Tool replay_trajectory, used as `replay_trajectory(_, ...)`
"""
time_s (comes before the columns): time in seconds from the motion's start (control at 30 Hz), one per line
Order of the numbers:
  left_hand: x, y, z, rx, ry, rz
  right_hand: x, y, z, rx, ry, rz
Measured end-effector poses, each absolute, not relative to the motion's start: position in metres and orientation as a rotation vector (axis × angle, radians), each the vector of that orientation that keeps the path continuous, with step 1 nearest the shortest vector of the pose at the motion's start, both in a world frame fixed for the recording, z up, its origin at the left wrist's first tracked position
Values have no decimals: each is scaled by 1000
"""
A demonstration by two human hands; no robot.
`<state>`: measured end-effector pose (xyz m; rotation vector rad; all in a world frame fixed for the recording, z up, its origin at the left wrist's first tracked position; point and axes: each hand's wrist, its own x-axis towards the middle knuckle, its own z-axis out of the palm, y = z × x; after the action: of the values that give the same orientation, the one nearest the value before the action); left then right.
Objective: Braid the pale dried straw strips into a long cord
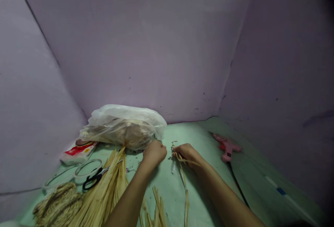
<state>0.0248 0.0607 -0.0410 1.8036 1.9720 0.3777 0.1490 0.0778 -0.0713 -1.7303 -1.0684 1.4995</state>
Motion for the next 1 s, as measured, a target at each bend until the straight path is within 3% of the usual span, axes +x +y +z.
replay_trajectory(0.17,24,64,-62,1885,1732,513,155,79,-70,-1692,-1078,1553)
replay_trajectory(0.43,33,71,-69,1894,1848,638,156,79,-70,-1670,-1090,1605)
replay_trajectory(0.6,43,88,-77,1793,1673,791,151,78,-77,-1662,-1122,1522)
replay_trajectory(0.8,57,96,-77,1330,1759,654,153,80,-78,-1642,-1116,1491)
replay_trajectory(1.0,62,105,-66,1264,1798,531,155,81,-78,-1620,-1088,1490)
